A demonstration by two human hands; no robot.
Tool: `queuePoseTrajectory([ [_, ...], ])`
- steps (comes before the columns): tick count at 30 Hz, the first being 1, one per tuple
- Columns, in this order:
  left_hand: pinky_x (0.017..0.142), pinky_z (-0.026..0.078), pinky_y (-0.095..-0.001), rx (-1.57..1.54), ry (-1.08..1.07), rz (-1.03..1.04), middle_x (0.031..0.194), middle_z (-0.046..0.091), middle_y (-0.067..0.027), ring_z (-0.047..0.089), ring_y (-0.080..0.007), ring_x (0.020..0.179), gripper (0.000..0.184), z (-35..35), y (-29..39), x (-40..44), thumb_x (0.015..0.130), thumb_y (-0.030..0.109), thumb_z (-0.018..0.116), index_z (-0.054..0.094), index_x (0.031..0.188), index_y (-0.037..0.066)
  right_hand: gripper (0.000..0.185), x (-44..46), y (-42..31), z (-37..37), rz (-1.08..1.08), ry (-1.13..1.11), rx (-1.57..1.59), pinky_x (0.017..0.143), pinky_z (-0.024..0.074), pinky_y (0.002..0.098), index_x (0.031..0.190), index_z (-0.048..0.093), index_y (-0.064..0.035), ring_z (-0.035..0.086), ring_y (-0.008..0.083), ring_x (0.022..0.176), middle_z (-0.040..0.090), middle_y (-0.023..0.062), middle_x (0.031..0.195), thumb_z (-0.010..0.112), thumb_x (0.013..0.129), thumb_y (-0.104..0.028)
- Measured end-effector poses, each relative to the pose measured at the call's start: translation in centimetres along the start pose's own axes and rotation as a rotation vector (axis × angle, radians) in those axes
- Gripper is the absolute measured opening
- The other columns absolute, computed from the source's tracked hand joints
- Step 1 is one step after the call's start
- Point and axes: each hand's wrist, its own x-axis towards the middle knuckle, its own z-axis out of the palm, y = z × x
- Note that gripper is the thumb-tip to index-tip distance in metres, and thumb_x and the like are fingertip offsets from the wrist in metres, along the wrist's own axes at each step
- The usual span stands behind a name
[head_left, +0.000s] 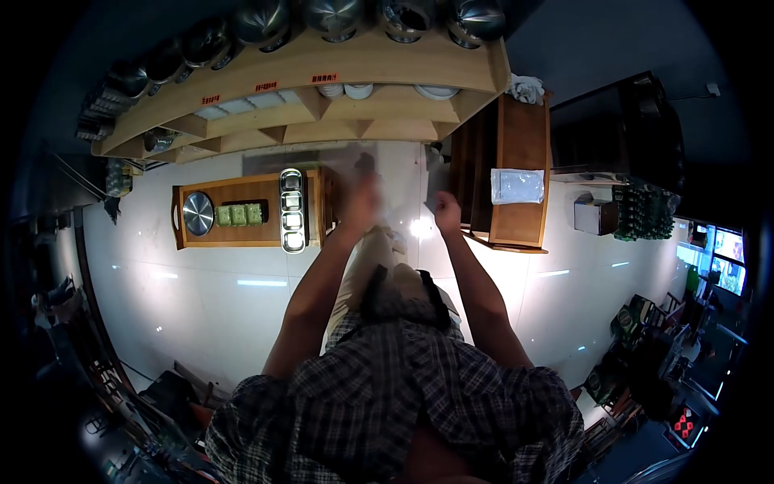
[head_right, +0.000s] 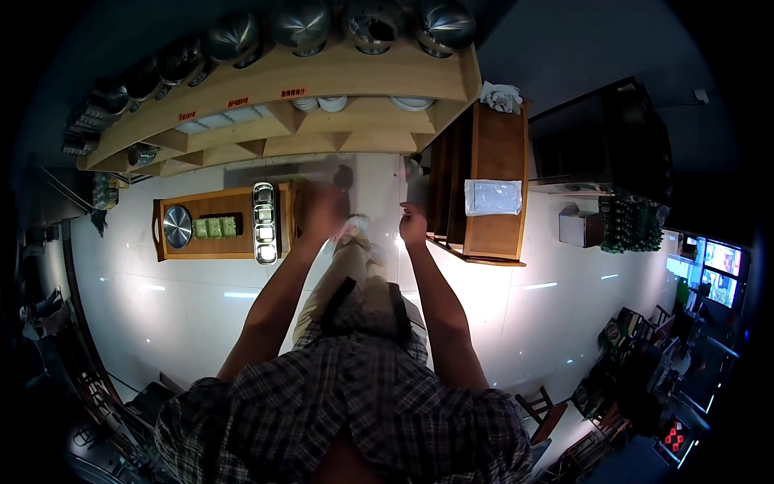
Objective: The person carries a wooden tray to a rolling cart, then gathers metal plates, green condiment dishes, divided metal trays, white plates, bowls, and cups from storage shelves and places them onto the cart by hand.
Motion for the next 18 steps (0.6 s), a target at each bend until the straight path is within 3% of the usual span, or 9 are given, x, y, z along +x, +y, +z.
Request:
queuePoseTrajectory([
  [2, 0.074, 0.047, -0.0446, -0.160, -0.049, -0.025, 0.103, 0.060, -0.0175, 0.059, -0.0352, 0.081, 0.039, 1.5, -1.6, 0.6, 0.068, 0.005, 0.064, 0.061, 0.107, 0.006, 0.035, 1.8, -1.1, 0.4, -0.063, -0.040, -0.128, 0.087, 0.0494, 0.0399, 0.106, 0.062, -0.0073, 0.059, 0.0339, 0.102, 0.062, 0.0162, 0.108, 0.051, 0.075, 0.004],
  [3, 0.074, 0.047, -0.0446, -0.160, -0.046, -0.024, 0.103, 0.060, -0.0175, 0.059, -0.0352, 0.081, 0.039, 1.6, -1.8, 1.6, 0.068, 0.005, 0.064, 0.061, 0.107, 0.006, 0.035, 2.8, -1.4, 0.4, -0.046, -0.074, -0.164, 0.093, 0.0463, 0.0409, 0.108, 0.062, -0.0076, 0.057, 0.0362, 0.105, 0.060, 0.0161, 0.114, 0.052, 0.075, 0.001],
  [5, 0.078, 0.049, -0.0422, -0.156, -0.136, -0.152, 0.111, 0.058, -0.0159, 0.058, -0.0345, 0.091, 0.046, 1.9, -2.4, 3.4, 0.072, -0.004, 0.055, 0.054, 0.117, 0.004, 0.035, 5.0, -2.1, 0.7, -0.049, -0.091, -0.192, 0.093, 0.0461, 0.0410, 0.109, 0.061, -0.0075, 0.056, 0.0356, 0.106, 0.059, 0.0162, 0.116, 0.052, 0.075, 0.000],
  [9, 0.086, 0.047, -0.0434, -0.082, -0.110, -0.097, 0.117, 0.058, -0.0140, 0.057, -0.0356, 0.100, 0.049, 3.8, -4.3, 5.6, 0.070, -0.002, 0.056, 0.055, 0.118, 0.006, 0.040, 9.6, -1.3, 1.7, -0.063, -0.112, -0.291, 0.094, 0.0455, 0.0420, 0.116, 0.057, -0.0076, 0.055, 0.0372, 0.107, 0.058, 0.0185, 0.116, 0.052, 0.077, -0.003],
  [16, 0.097, 0.039, -0.0466, -0.053, -0.292, -0.199, 0.123, 0.056, -0.0117, 0.051, -0.0308, 0.113, 0.050, 8.5, -7.0, 8.9, 0.074, 0.001, 0.055, 0.053, 0.123, 0.008, 0.055, 16.6, 1.9, 3.3, 0.039, -0.031, -0.337, 0.094, 0.0435, 0.0456, 0.129, 0.045, -0.0089, 0.050, 0.0417, 0.109, 0.054, 0.0224, 0.118, 0.052, 0.074, -0.002],
  [18, 0.098, 0.038, -0.0469, -0.018, -0.309, -0.220, 0.123, 0.055, -0.0113, 0.050, -0.0301, 0.114, 0.050, 10.7, -7.8, 9.9, 0.074, 0.001, 0.055, 0.052, 0.124, 0.008, 0.063, 19.0, 3.1, 3.4, 0.071, -0.122, -0.365, 0.102, 0.0383, 0.0433, 0.135, 0.040, -0.0061, 0.045, 0.0391, 0.120, 0.048, 0.0223, 0.130, 0.055, 0.074, 0.000],
])
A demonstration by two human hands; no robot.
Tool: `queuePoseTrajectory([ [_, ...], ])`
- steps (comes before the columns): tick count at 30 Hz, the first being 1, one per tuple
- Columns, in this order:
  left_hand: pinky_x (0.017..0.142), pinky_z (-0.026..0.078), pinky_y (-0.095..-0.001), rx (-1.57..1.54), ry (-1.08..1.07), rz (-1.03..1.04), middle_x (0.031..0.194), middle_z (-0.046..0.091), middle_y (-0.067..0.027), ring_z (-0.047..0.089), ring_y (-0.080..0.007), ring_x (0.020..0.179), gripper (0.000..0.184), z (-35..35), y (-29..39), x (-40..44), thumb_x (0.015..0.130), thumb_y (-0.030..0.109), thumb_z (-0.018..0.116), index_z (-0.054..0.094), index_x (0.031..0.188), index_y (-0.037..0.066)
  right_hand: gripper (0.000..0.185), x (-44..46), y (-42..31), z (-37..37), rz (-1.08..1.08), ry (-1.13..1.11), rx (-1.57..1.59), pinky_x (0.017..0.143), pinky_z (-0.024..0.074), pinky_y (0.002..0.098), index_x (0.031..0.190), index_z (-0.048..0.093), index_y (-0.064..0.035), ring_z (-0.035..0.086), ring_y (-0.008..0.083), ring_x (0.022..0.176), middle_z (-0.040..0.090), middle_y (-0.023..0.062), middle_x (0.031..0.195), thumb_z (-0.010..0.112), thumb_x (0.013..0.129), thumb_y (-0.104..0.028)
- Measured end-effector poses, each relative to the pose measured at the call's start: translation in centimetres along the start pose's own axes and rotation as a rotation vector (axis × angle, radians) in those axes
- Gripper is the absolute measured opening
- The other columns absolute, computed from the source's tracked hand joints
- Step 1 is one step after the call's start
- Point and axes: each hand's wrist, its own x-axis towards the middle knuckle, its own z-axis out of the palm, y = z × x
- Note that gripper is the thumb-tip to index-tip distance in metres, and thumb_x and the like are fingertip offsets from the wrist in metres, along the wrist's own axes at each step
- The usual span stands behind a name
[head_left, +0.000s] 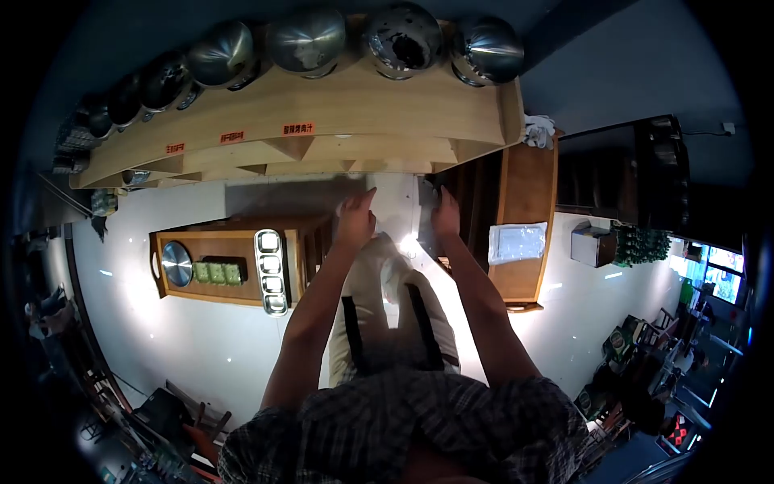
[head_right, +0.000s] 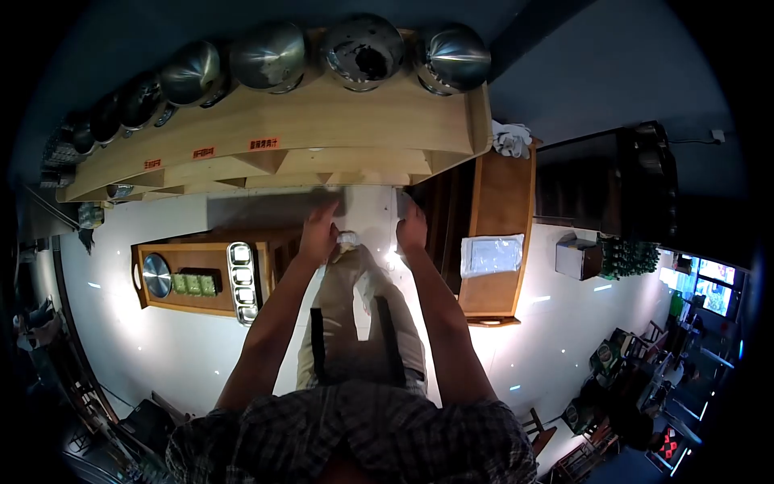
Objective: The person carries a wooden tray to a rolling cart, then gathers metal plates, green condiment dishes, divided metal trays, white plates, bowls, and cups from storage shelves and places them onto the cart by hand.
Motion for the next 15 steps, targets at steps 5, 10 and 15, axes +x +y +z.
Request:
queuePoseTrajectory([
  [5, 0.103, 0.034, -0.0479, 0.030, 0.039, 0.181, 0.132, 0.048, -0.0115, 0.045, -0.0297, 0.122, 0.054, 7.2, -2.7, 5.3, 0.075, 0.003, 0.056, 0.050, 0.128, 0.008, 0.061, 8.0, 3.8, 4.1, -0.292, 0.211, -0.047, 0.102, 0.0381, 0.0450, 0.133, 0.041, -0.0027, 0.044, 0.0398, 0.121, 0.047, 0.0228, 0.130, 0.058, 0.074, -0.002],
  [10, 0.106, 0.030, -0.0506, 0.038, 0.045, 0.250, 0.140, 0.040, -0.0125, 0.038, -0.0322, 0.128, 0.050, 15.2, -6.5, 11.2, 0.080, 0.013, 0.061, 0.050, 0.129, 0.009, 0.064, 17.5, 6.2, 9.4, -0.434, 0.399, -0.177, 0.107, 0.0299, 0.0491, 0.133, 0.042, -0.0055, 0.037, 0.0363, 0.129, 0.042, 0.0171, 0.137, 0.063, 0.072, -0.010],
  [15, 0.108, 0.026, -0.0537, 0.163, 0.040, 0.408, 0.144, 0.035, -0.0128, 0.033, -0.0349, 0.132, 0.054, 20.3, -11.5, 16.4, 0.083, 0.023, 0.063, 0.045, 0.132, 0.011, 0.067, 25.5, 7.2, 12.0, -0.566, 0.481, -0.327, 0.108, 0.0269, 0.0488, 0.133, 0.042, -0.0064, 0.036, 0.0329, 0.131, 0.041, 0.0146, 0.139, 0.064, 0.071, -0.015],
])
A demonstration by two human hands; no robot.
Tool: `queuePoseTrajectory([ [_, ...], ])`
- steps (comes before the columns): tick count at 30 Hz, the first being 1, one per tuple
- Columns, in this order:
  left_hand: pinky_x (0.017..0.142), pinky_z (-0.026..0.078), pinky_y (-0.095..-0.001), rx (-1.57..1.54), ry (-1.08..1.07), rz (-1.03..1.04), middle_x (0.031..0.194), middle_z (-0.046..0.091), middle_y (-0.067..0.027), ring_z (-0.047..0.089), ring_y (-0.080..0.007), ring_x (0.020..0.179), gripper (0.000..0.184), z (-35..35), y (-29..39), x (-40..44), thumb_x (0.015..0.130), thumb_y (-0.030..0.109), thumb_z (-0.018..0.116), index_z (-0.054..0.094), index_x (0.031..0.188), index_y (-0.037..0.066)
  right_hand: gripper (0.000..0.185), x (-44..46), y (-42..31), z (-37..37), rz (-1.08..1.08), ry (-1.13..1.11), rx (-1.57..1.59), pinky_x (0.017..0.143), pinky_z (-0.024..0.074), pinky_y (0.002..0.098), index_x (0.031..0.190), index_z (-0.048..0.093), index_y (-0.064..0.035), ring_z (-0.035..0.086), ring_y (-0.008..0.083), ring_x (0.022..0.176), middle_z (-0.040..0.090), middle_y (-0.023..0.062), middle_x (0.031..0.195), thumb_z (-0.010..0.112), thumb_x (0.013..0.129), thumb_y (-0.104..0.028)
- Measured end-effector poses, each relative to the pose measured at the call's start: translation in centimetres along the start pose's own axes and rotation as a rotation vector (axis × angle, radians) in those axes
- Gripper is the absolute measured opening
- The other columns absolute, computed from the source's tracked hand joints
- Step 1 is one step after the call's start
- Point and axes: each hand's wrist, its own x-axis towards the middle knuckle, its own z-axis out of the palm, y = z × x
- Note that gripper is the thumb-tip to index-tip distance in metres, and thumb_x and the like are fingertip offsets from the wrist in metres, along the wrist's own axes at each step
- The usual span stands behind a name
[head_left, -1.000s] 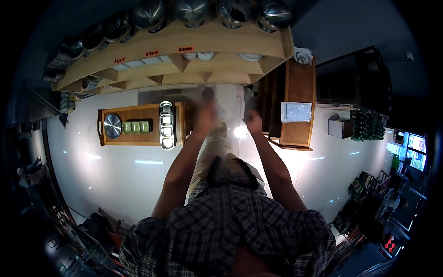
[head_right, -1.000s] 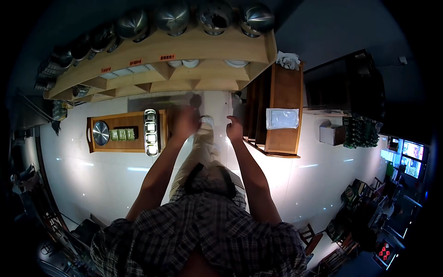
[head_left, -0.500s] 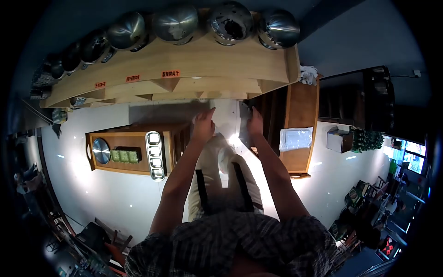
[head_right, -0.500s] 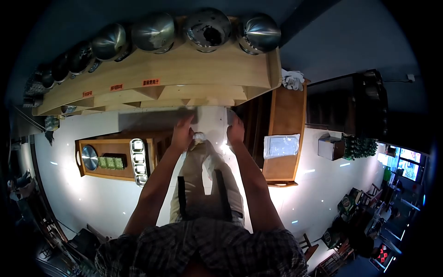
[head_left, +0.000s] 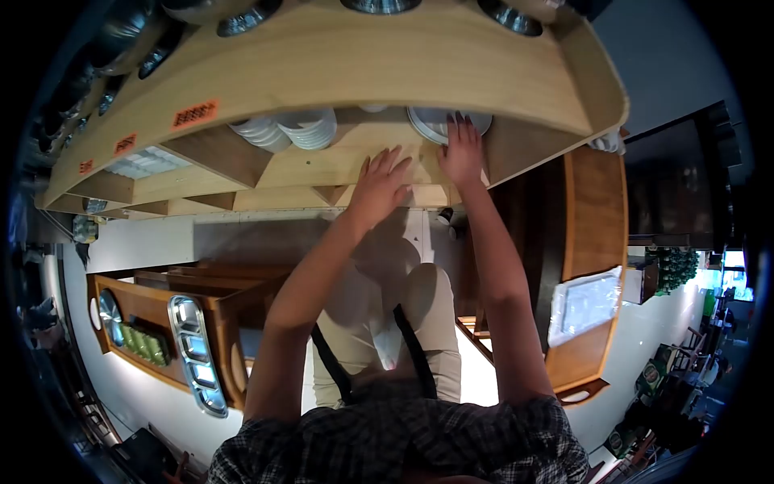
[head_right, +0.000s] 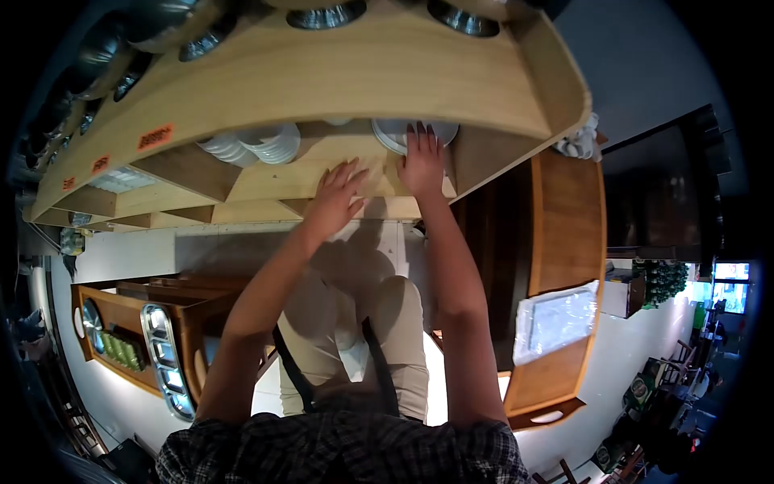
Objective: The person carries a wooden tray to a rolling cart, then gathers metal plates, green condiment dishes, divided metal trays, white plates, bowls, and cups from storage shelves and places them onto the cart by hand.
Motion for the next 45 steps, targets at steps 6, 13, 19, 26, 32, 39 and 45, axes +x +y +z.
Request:
queuePoseTrajectory([
  [6, 0.108, 0.025, -0.0522, 0.039, 0.096, -0.012, 0.144, 0.033, -0.0145, 0.032, -0.0354, 0.132, 0.058, 4.5, -3.9, 1.2, 0.080, 0.017, 0.065, 0.044, 0.134, 0.011, 0.039, -0.5, 1.6, 4.2, -0.088, 0.111, -0.107, 0.107, 0.0297, 0.0463, 0.118, 0.054, -0.0071, 0.047, 0.0239, 0.122, 0.055, 0.0096, 0.127, 0.059, 0.083, -0.023],
  [13, 0.106, 0.027, -0.0500, 0.051, 0.278, 0.018, 0.141, 0.037, -0.0164, 0.035, -0.0372, 0.129, 0.059, 7.4, -3.8, 0.6, 0.077, 0.010, 0.065, 0.045, 0.132, 0.009, 0.029, -1.2, 2.9, 3.7, -0.189, 0.065, -0.127, 0.100, 0.0379, 0.0414, 0.111, 0.061, -0.0087, 0.055, 0.0235, 0.112, 0.061, 0.0107, 0.118, 0.052, 0.084, -0.014],
  [19, 0.108, 0.022, -0.0568, 0.117, 0.279, -0.027, 0.144, 0.033, -0.0144, 0.030, -0.0348, 0.133, 0.056, 7.2, -3.5, -0.9, 0.079, 0.013, 0.062, 0.045, 0.132, 0.011, 0.019, -1.9, 1.8, 2.3, -0.173, 0.145, -0.134, 0.084, 0.0467, 0.0357, 0.092, 0.064, -0.0085, 0.062, 0.0243, 0.087, 0.065, 0.0093, 0.090, 0.052, 0.077, -0.012],
  [26, 0.108, 0.021, -0.0572, 0.177, 0.470, -0.118, 0.145, 0.032, -0.0148, 0.029, -0.0366, 0.133, 0.057, 6.9, -3.1, -3.0, 0.078, 0.009, 0.063, 0.046, 0.132, 0.011, 0.019, -3.6, -1.3, 1.9, -0.344, 0.423, 0.019, 0.084, 0.0485, 0.0361, 0.093, 0.061, -0.0035, 0.062, 0.0251, 0.088, 0.065, 0.0084, 0.091, 0.055, 0.075, -0.007],
  [32, 0.108, 0.019, -0.0588, 0.225, 0.638, -0.120, 0.146, 0.029, -0.0173, 0.026, -0.0392, 0.135, 0.061, 5.1, -2.6, -4.5, 0.077, 0.011, 0.067, 0.044, 0.133, 0.011, 0.022, -5.8, -4.6, 1.4, -0.412, 0.399, 0.119, 0.086, 0.0496, 0.0359, 0.096, 0.060, -0.0023, 0.063, 0.0239, 0.095, 0.066, 0.0092, 0.100, 0.055, 0.075, -0.006],
  [39, 0.108, 0.017, -0.0608, 0.309, 0.615, -0.056, 0.145, 0.033, -0.0135, 0.028, -0.0371, 0.135, 0.062, 3.9, -1.7, -5.3, 0.073, 0.011, 0.070, 0.049, 0.131, 0.017, 0.025, -7.9, -7.1, 0.3, -0.555, 0.345, 0.176, 0.079, 0.0527, 0.0323, 0.095, 0.062, -0.0030, 0.065, 0.0212, 0.096, 0.066, 0.0085, 0.101, 0.059, 0.070, -0.005],
  [45, 0.108, 0.025, -0.0554, 0.368, 0.415, 0.049, 0.131, 0.053, 0.0033, 0.041, -0.0207, 0.130, 0.042, 5.0, -3.3, -5.0, 0.072, 0.005, 0.065, 0.063, 0.112, 0.018, 0.026, -9.5, -6.7, 0.9, -0.679, 0.180, 0.140, 0.082, 0.0524, 0.0343, 0.096, 0.063, -0.0049, 0.064, 0.0213, 0.097, 0.066, 0.0078, 0.104, 0.059, 0.070, -0.008],
])
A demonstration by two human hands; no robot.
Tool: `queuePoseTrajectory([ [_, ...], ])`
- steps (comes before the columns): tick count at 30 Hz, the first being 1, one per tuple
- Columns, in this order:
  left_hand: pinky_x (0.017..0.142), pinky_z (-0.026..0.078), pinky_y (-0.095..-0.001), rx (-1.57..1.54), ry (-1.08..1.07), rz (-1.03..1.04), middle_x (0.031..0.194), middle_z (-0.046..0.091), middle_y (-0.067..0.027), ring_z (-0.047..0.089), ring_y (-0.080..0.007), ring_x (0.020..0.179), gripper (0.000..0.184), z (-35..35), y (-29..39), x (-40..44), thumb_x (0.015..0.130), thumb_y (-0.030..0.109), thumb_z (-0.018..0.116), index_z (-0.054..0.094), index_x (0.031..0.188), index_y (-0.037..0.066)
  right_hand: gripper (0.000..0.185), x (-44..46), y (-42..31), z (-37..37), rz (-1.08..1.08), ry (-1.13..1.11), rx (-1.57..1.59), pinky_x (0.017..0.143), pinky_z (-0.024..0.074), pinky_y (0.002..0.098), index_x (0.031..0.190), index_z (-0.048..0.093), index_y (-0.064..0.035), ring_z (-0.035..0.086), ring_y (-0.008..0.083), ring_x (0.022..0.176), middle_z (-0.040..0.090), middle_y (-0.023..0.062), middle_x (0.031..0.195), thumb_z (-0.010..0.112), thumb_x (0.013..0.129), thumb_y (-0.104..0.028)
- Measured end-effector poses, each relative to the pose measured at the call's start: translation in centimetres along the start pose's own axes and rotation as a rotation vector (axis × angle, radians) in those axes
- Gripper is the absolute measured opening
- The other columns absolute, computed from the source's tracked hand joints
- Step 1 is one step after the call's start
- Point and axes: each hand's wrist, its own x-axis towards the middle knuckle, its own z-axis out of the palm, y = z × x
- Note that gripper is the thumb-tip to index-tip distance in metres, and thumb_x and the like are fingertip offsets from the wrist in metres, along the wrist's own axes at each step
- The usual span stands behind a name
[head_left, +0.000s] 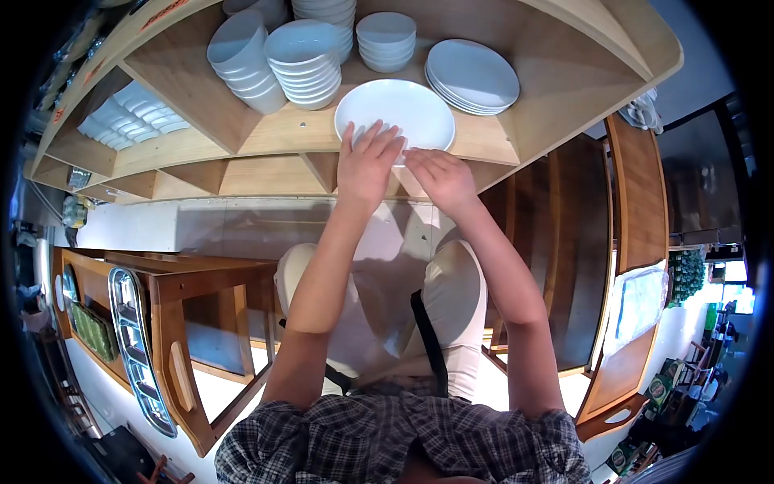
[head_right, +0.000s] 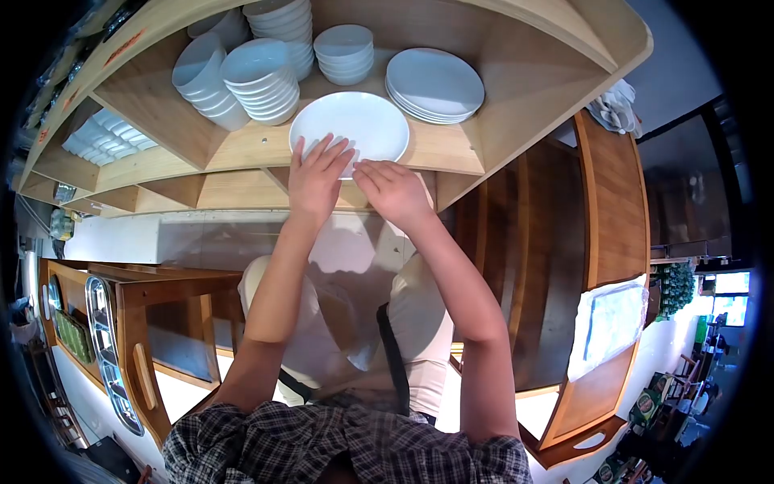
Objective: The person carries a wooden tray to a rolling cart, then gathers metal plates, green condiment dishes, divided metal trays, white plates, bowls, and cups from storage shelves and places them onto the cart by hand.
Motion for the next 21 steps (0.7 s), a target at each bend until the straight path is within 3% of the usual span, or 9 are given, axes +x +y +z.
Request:
queuePoseTrajectory([
  [5, 0.106, 0.033, -0.0430, -0.049, -0.135, -0.017, 0.123, 0.060, 0.0036, 0.050, -0.0185, 0.122, 0.035, 1.2, -0.3, -0.5, 0.076, 0.006, 0.061, 0.065, 0.109, 0.018, 0.022, -0.2, 1.6, -0.3, 0.005, -0.058, 0.112, 0.084, 0.0513, 0.0351, 0.096, 0.063, -0.0043, 0.063, 0.0234, 0.099, 0.066, 0.0089, 0.105, 0.064, 0.076, -0.014],
  [7, 0.106, 0.033, -0.0436, -0.037, -0.125, -0.013, 0.123, 0.060, 0.0039, 0.050, -0.0186, 0.122, 0.034, 1.7, -0.7, -0.9, 0.077, 0.006, 0.060, 0.065, 0.109, 0.018, 0.023, 0.1, 3.1, -0.3, 0.052, -0.083, 0.194, 0.085, 0.0507, 0.0360, 0.097, 0.063, -0.0037, 0.062, 0.0249, 0.099, 0.066, 0.0095, 0.105, 0.065, 0.078, -0.015],
  [10, 0.106, 0.033, -0.0443, -0.018, -0.126, -0.029, 0.122, 0.061, 0.0040, 0.049, -0.0190, 0.122, 0.034, 1.1, -0.9, -1.0, 0.078, 0.006, 0.058, 0.066, 0.108, 0.019, 0.024, 1.4, 7.1, 0.8, 0.249, 0.279, 0.016, 0.087, 0.0481, 0.0422, 0.103, 0.062, -0.0006, 0.061, 0.0319, 0.099, 0.064, 0.0161, 0.106, 0.061, 0.079, -0.004],
  [12, 0.106, 0.033, -0.0445, -0.011, -0.135, -0.046, 0.121, 0.061, 0.0039, 0.049, -0.0192, 0.122, 0.035, 0.7, -1.2, -1.2, 0.078, 0.005, 0.057, 0.066, 0.108, 0.019, 0.025, 1.7, 9.7, 1.6, 0.366, 0.232, -0.053, 0.091, 0.0456, 0.0427, 0.104, 0.062, -0.0012, 0.060, 0.0328, 0.101, 0.063, 0.0163, 0.106, 0.062, 0.080, -0.007],
  [14, 0.107, 0.030, -0.0483, -0.001, -0.199, -0.033, 0.126, 0.057, 0.0006, 0.045, -0.0213, 0.125, 0.031, 0.8, -1.6, -1.5, 0.084, 0.013, 0.050, 0.063, 0.112, 0.017, 0.022, 0.5, 11.8, 2.9, 0.463, 0.066, -0.343, 0.096, 0.0436, 0.0405, 0.102, 0.064, -0.0056, 0.059, 0.0274, 0.104, 0.066, 0.0124, 0.101, 0.058, 0.082, -0.013],
  [17, 0.108, 0.028, -0.0500, -0.052, -0.149, -0.085, 0.132, 0.051, -0.0038, 0.042, -0.0237, 0.128, 0.039, 0.5, -1.4, -1.4, 0.083, 0.008, 0.050, 0.059, 0.120, 0.016, 0.019, 0.2, 12.6, 2.6, 0.481, -0.120, -0.309, 0.093, 0.0452, 0.0396, 0.095, 0.065, -0.0068, 0.061, 0.0267, 0.097, 0.066, 0.0107, 0.095, 0.055, 0.080, -0.013],
  [21, 0.109, 0.026, -0.0515, -0.049, -0.146, -0.129, 0.141, 0.041, -0.0086, 0.036, -0.0278, 0.132, 0.052, 0.2, -1.1, -1.0, 0.081, 0.001, 0.051, 0.050, 0.130, 0.017, 0.017, 0.2, 12.8, 1.7, 0.406, -0.140, -0.318, 0.091, 0.0460, 0.0404, 0.090, 0.064, -0.0066, 0.062, 0.0265, 0.089, 0.066, 0.0093, 0.088, 0.054, 0.076, -0.010],
])
